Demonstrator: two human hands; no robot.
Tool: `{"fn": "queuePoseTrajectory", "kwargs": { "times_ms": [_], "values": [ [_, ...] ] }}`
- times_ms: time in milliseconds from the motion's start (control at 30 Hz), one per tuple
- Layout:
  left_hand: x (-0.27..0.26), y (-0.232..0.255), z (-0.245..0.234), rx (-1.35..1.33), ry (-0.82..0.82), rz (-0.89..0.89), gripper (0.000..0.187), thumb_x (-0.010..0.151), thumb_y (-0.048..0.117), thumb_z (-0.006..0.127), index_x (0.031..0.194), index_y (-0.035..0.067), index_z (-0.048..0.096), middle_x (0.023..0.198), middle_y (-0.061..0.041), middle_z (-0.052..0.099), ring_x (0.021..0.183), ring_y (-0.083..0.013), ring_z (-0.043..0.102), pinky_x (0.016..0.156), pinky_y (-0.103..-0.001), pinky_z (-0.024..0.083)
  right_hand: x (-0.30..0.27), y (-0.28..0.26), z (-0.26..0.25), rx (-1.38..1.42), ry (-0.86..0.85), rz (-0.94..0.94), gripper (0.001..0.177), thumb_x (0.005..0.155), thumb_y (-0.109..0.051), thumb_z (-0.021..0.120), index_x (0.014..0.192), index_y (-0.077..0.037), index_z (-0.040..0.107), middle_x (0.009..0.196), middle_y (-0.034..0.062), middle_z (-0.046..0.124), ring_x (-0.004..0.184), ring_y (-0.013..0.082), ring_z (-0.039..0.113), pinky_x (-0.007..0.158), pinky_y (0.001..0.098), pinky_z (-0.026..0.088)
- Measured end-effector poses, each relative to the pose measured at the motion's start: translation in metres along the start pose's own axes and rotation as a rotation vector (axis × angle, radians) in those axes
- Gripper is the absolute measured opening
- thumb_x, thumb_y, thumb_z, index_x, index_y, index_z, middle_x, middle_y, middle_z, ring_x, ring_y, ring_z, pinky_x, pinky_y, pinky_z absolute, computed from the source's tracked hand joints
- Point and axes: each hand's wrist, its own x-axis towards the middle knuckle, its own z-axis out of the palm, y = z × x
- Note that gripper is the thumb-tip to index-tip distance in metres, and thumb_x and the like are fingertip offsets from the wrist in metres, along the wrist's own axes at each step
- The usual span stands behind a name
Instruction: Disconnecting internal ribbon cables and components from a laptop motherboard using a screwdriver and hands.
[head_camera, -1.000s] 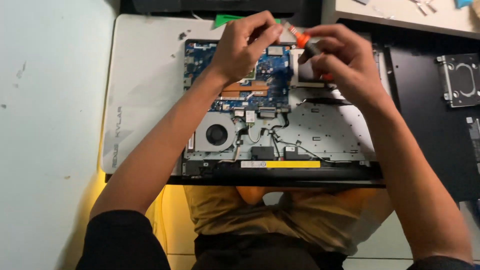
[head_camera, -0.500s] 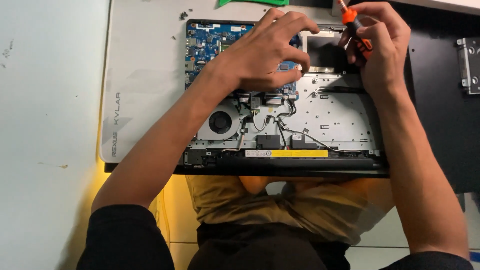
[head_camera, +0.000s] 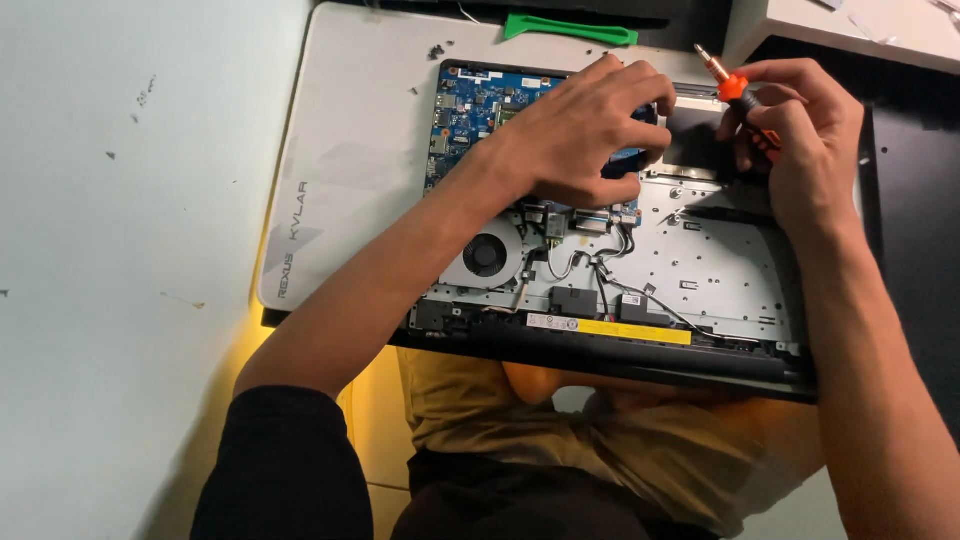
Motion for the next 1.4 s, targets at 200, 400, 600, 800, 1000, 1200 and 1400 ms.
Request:
{"fn": "queuePoseTrajectory", "kwargs": {
  "times_ms": [200, 400, 600, 800, 1000, 1200, 1400],
  "values": [
    [-0.002, -0.003, -0.006, -0.043, 0.080, 0.035, 0.014, 0.098, 0.031, 0.087, 0.102, 0.018, 0.086, 0.132, -0.013, 0.065, 0.127, -0.0337, 0.062, 0.111, -0.059, 0.050, 0.000, -0.003, 0.001, -0.016, -0.003, -0.004, 0.038, 0.114, -0.003, 0.049, 0.146, 0.000, 0.069, 0.103, 0.0210, 0.070, 0.081, 0.0219, 0.064, 0.065, 0.0270, 0.048],
    [-0.001, -0.002, -0.005, -0.067, 0.125, 0.035, 0.010, 0.092, 0.028, 0.088, 0.096, 0.020, 0.084, 0.122, -0.008, 0.064, 0.117, -0.0311, 0.062, 0.105, -0.056, 0.052, -0.003, -0.009, 0.002, -0.053, -0.016, 0.000, 0.038, 0.117, -0.003, 0.048, 0.148, -0.001, 0.069, 0.105, 0.0198, 0.071, 0.078, 0.0207, 0.060, 0.067, 0.0273, 0.049],
    [0.000, -0.011, 0.000, -0.013, 0.127, 0.062, 0.015, 0.092, 0.031, 0.090, 0.095, 0.020, 0.079, 0.120, -0.008, 0.064, 0.115, -0.0310, 0.062, 0.102, -0.054, 0.054, -0.002, -0.009, 0.005, -0.045, -0.004, 0.013, 0.039, 0.115, -0.003, 0.049, 0.147, 0.000, 0.071, 0.102, 0.0210, 0.070, 0.078, 0.0222, 0.058, 0.069, 0.0286, 0.048],
    [-0.049, -0.056, -0.074, -0.160, 0.405, 0.017, 0.009, 0.114, 0.003, 0.069, 0.107, 0.005, 0.074, 0.096, -0.011, 0.076, 0.085, -0.0223, 0.071, 0.074, -0.032, 0.061, -0.002, 0.006, 0.003, -0.025, 0.019, -0.011, 0.039, 0.111, 0.002, 0.058, 0.150, -0.002, 0.061, 0.112, 0.0214, 0.076, 0.076, 0.0202, 0.061, 0.069, 0.0278, 0.051],
    [-0.122, -0.095, -0.080, 0.030, 0.399, -0.231, 0.015, 0.108, 0.005, 0.076, 0.101, 0.016, 0.084, 0.093, -0.002, 0.074, 0.091, -0.0189, 0.067, 0.094, -0.045, 0.051, -0.002, 0.002, 0.001, -0.291, 0.023, -0.066, 0.018, 0.124, -0.003, 0.079, 0.142, -0.003, 0.076, 0.137, 0.0103, 0.078, 0.127, 0.0165, 0.074, 0.104, 0.0263, 0.053],
    [-0.152, -0.101, -0.099, -0.169, 0.275, -0.525, 0.016, 0.107, 0.020, 0.079, 0.097, 0.026, 0.091, 0.097, 0.004, 0.060, 0.099, -0.0197, 0.056, 0.103, -0.046, 0.040, 0.014, -0.060, 0.036, -0.163, -0.132, -0.067, 0.020, 0.127, -0.001, 0.078, 0.140, 0.013, 0.073, 0.117, 0.0250, 0.075, 0.096, 0.0283, 0.077, 0.080, 0.0294, 0.060],
    [-0.153, -0.097, -0.102, -0.250, 0.290, -0.515, 0.012, 0.102, 0.021, 0.084, 0.094, 0.017, 0.092, 0.099, 0.002, 0.066, 0.102, -0.0197, 0.062, 0.099, -0.043, 0.046, 0.075, -0.086, 0.096, -0.257, -0.324, -0.204, 0.028, 0.125, -0.009, 0.076, 0.136, 0.015, 0.070, 0.125, 0.0307, 0.079, 0.103, 0.0358, 0.084, 0.089, 0.0391, 0.072]
  ]
}}
